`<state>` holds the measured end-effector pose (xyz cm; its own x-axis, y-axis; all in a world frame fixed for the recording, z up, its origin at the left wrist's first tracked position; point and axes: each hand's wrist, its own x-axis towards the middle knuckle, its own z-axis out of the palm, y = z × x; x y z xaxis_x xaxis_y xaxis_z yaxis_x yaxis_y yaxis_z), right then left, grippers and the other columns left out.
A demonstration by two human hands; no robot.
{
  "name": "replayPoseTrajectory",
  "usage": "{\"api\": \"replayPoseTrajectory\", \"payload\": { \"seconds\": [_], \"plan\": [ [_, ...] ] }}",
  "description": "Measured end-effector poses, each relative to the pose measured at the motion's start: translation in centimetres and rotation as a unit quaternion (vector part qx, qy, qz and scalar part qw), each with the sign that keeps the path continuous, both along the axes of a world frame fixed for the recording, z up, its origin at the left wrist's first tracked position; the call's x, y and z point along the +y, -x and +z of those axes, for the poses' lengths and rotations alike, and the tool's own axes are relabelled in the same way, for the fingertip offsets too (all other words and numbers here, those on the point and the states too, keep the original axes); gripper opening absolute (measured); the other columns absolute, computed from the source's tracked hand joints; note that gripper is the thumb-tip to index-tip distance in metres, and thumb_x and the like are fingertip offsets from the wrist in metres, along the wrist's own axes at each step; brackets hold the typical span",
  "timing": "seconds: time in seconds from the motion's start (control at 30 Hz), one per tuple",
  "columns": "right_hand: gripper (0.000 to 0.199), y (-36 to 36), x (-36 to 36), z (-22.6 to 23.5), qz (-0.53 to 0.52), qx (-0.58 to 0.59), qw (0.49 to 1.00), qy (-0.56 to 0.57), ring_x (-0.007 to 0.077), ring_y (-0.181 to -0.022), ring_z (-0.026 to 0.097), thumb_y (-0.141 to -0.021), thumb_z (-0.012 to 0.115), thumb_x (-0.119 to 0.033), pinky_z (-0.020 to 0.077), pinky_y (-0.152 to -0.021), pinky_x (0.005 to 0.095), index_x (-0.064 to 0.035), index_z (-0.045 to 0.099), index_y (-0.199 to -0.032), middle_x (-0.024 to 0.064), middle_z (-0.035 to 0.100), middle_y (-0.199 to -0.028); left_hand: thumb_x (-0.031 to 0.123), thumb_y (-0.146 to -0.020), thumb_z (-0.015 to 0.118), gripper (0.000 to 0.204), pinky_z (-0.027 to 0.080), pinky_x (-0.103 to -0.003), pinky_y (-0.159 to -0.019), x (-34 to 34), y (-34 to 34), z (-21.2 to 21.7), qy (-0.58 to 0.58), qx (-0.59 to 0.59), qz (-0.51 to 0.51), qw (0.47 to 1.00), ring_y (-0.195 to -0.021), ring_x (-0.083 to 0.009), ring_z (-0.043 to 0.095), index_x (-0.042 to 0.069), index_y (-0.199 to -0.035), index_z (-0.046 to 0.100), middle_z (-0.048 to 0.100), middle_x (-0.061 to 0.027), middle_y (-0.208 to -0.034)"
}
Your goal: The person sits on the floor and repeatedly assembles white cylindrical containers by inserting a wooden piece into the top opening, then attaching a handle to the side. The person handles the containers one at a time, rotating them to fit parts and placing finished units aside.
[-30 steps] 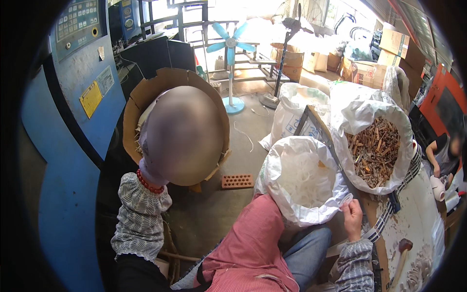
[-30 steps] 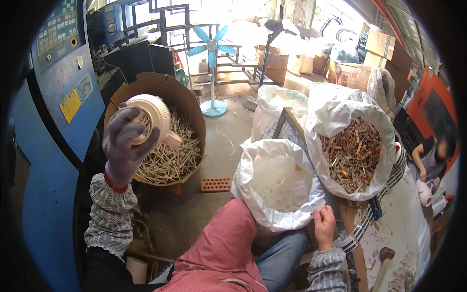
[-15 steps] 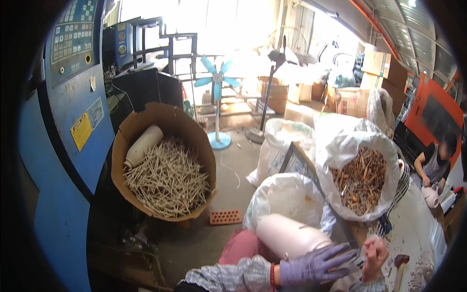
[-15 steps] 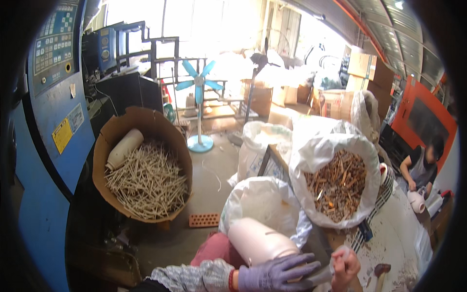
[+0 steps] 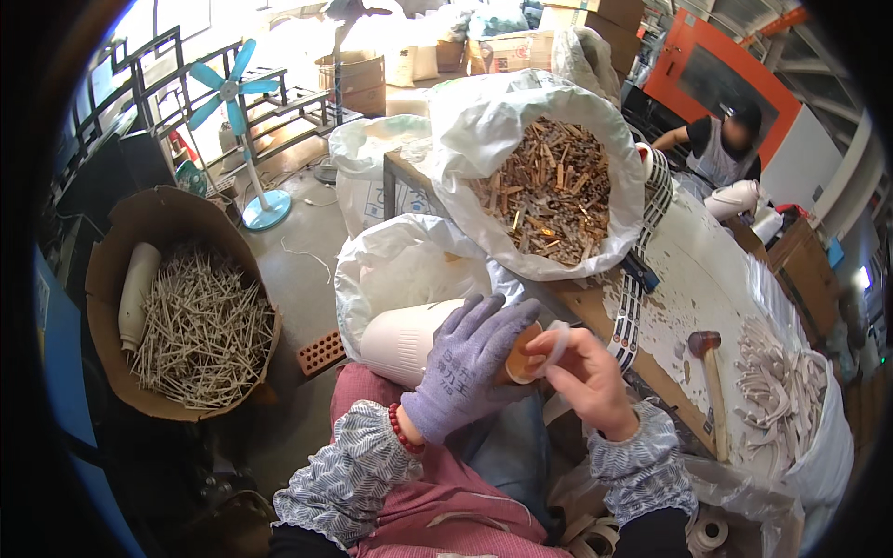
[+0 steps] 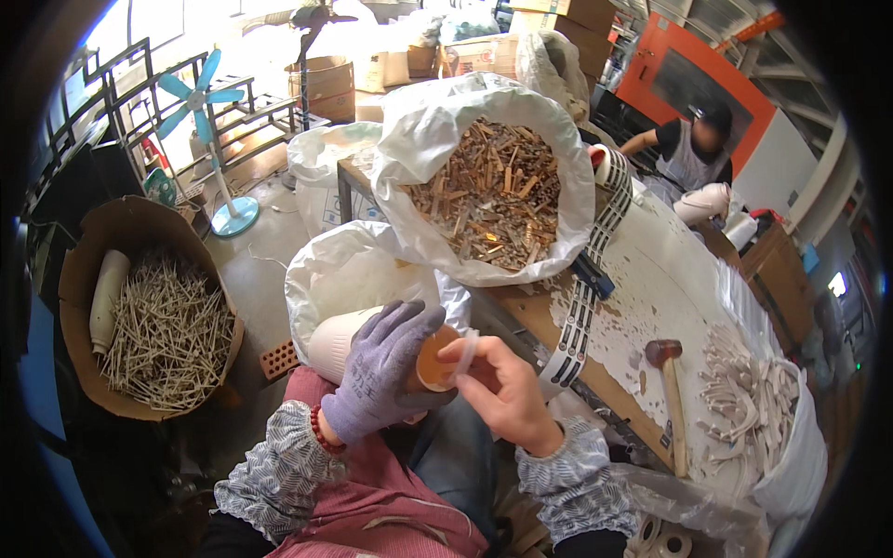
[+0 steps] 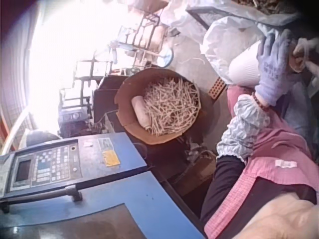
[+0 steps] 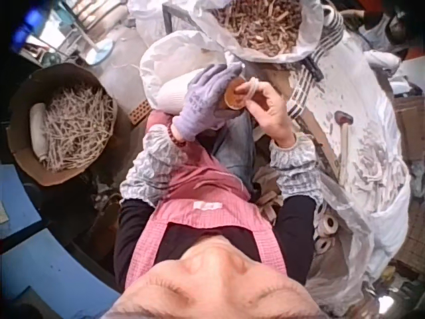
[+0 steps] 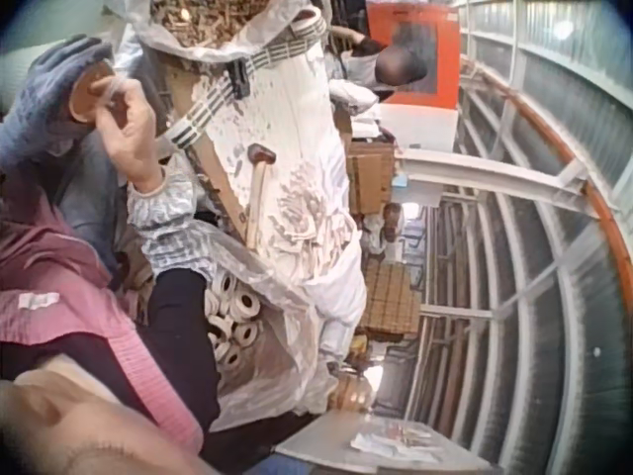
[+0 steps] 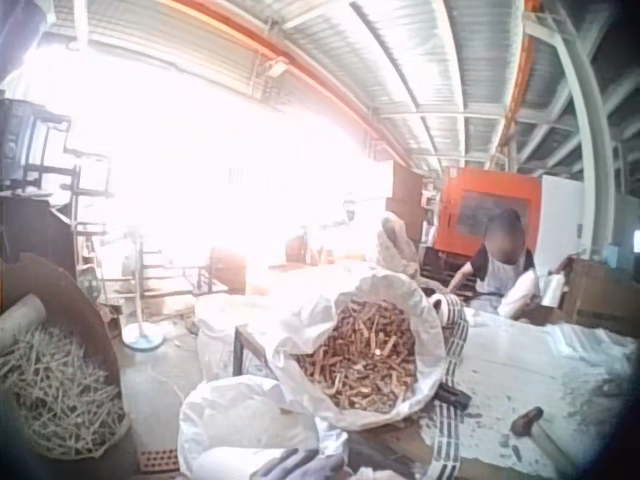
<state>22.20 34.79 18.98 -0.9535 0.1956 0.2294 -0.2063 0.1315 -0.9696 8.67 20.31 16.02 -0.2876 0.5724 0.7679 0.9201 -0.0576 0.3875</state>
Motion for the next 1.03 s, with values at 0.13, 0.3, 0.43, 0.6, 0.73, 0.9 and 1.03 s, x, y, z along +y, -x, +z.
{"api": "replayPoseTrajectory", "payload": {
  "seconds": [0.13, 0.3, 0.43, 0.6, 0.73, 0.9, 1.03],
  "plan": [
    [0.016, 1.3, -1.0, -1.4, -0.096, 0.071, 0.951, -0.284, 0.0269, -0.088, 0.066, -0.084, 0.058, 0.008, 0.0538, -0.076, 0.0337, -0.0019, 0.056, -0.097, 0.0137, 0.062, -0.097, 0.027, -0.057, 0.084, 0.085, 0.039, -0.05, -0.105, 0.1, 0.2, -0.5, 0.007, -0.014, -0.034, 0.999, -0.12, -0.0331, 0.054, 0.007, -0.133, 0.05, 0.057, -0.0088, -0.131],
    [0.012, 1.7, -0.8, -1.7, -0.006, 0.053, 0.886, -0.46, 0.0349, -0.08, 0.063, -0.08, 0.058, -0.001, 0.0513, -0.069, 0.0418, -0.0059, 0.059, -0.092, 0.0146, 0.061, -0.085, 0.03, -0.053, 0.085, 0.088, 0.04, -0.049, -0.105, -0.8, 0.4, -1.2, 0.029, -0.023, -0.06, 0.998, -0.12, -0.0332, 0.054, 0.007, -0.132, 0.052, 0.058, -0.0099, -0.131],
    [0.012, 1.9, -1.8, -2.6, -0.094, 0.098, 0.854, -0.502, 0.0329, -0.082, 0.065, -0.082, 0.058, -0.007, 0.0533, -0.069, 0.0377, -0.0075, 0.061, -0.093, 0.0133, 0.062, -0.085, 0.03, -0.055, 0.085, 0.085, 0.04, -0.049, -0.104, -0.8, 0.5, -1.1, 0.032, -0.004, -0.071, 0.997, -0.119, -0.0337, 0.055, 0.007, -0.13, 0.053, 0.059, -0.0107, -0.128],
    [0.011, 1.5, -1.9, -2.3, -0.08, 0.052, 0.842, -0.531, 0.0329, -0.076, 0.065, -0.08, 0.062, -0.011, 0.0542, -0.064, 0.0378, -0.0063, 0.064, -0.09, 0.0127, 0.063, -0.081, 0.031, -0.059, 0.084, 0.072, 0.042, -0.047, -0.101, -0.8, 0.8, -0.6, 0.082, 0.021, -0.106, 0.991, -0.115, -0.0334, 0.057, 0.012, -0.123, 0.057, 0.062, -0.0101, -0.12],
    [0.007, 1.7, -1.1, -3.9, -0.107, 0.037, 0.832, -0.542, 0.033, -0.07, 0.065, -0.077, 0.065, -0.013, 0.053, -0.061, 0.0401, -0.0085, 0.066, -0.083, 0.0132, 0.063, -0.076, 0.034, -0.06, 0.084, 0.069, 0.045, -0.047, -0.097, -0.4, 1.0, 0.1, 0.114, 0.038, -0.126, 0.985, -0.114, -0.0343, 0.058, 0.011, -0.12, 0.06, 0.064, -0.0107, -0.116],
    [0.007, 0.8, 1.3, -2.7, 0.057, -0.03, 0.899, -0.433, 0.0327, -0.073, 0.066, -0.079, 0.065, -0.014, 0.0523, -0.066, 0.0416, -0.0107, 0.069, -0.084, 0.0147, 0.066, -0.081, 0.036, -0.062, 0.085, 0.069, 0.042, -0.048, -0.101, -0.2, 0.6, -0.5, 0.146, 0.058, -0.143, 0.977, -0.118, -0.0338, 0.056, 0.012, -0.121, 0.058, 0.062, -0.0087, -0.122],
    [0.016, 0.6, 2.4, -0.3, 0.166, -0.025, 0.908, -0.383, 0.0341, -0.079, 0.067, -0.081, 0.067, -0.018, 0.0529, -0.071, 0.0398, -0.0095, 0.071, -0.095, 0.0166, 0.068, -0.088, 0.039, -0.064, 0.085, 0.066, 0.038, -0.051, -0.105, 0.3, 0.4, -0.7, 0.136, 0.039, -0.17, 0.975, -0.123, -0.0356, 0.053, 0.015, -0.119, 0.058, 0.061, -0.0084, -0.124]
  ]
}}
